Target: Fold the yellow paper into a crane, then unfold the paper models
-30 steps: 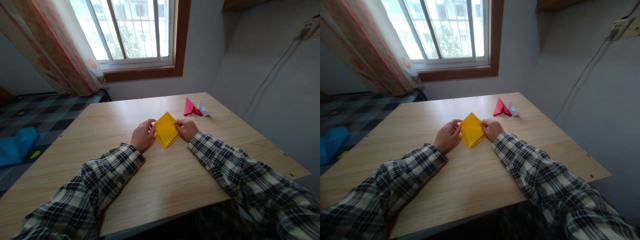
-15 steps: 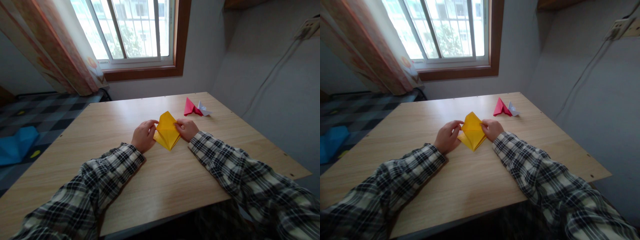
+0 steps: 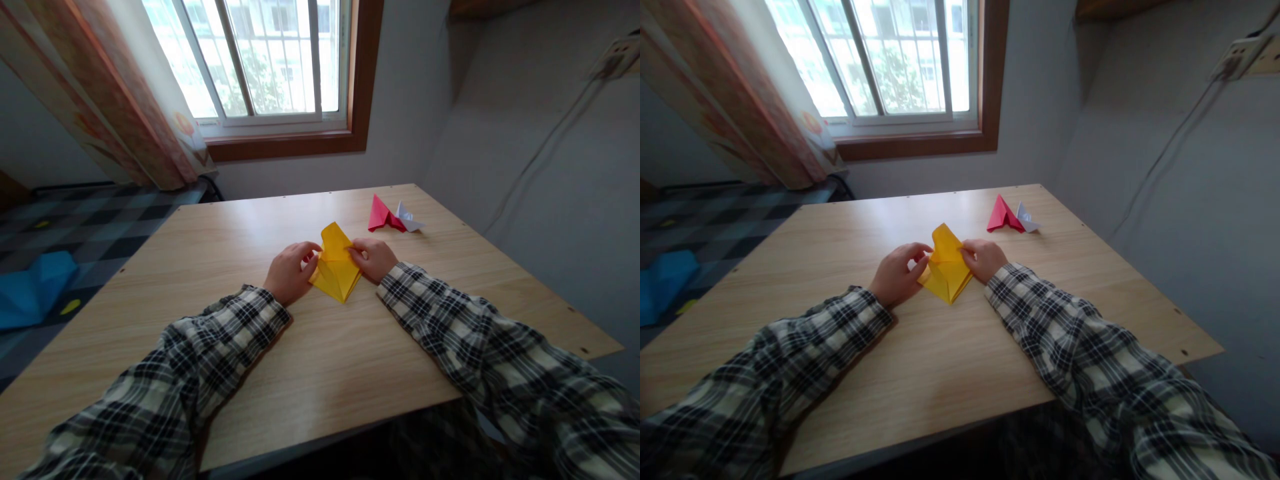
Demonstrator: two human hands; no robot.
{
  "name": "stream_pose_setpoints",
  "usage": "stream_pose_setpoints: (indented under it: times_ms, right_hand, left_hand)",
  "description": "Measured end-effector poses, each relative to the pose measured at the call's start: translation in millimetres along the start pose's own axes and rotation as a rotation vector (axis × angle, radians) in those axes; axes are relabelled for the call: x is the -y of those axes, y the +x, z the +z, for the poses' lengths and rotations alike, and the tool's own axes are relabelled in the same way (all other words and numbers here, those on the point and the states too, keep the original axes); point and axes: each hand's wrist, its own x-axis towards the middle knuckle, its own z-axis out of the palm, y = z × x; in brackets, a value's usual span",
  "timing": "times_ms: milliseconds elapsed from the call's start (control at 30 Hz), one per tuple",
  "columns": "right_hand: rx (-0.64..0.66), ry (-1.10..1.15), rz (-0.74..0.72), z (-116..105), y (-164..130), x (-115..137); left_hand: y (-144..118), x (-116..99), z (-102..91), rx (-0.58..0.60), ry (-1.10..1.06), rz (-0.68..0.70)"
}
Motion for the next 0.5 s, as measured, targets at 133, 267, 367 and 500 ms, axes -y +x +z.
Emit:
stream_pose_setpoints:
  times_ms: [133, 267, 367, 500]
  right_hand:
    - [0.005, -0.015, -0.001, 0.9, -0.2, -0.8]
    - [0.01, -0.017, -0.007, 1.4, -0.2, -0.9]
    - [0.015, -0.017, -0.006, 1.3, -0.2, -0.4]
    - [0.016, -0.022, -0.006, 1.0, -0.4, 0.5]
  left_hand:
    - [0.5, 2.3, 0.9, 0.015, -0.017, 0.032]
    - [0.5, 5.6, 2.8, 0.021, -0.025, 0.049]
    - [0.7, 7.6, 4.1, 0.022, -0.022, 0.063]
    - [1.8, 8.9, 4.6, 0.04, -0.014, 0.076]
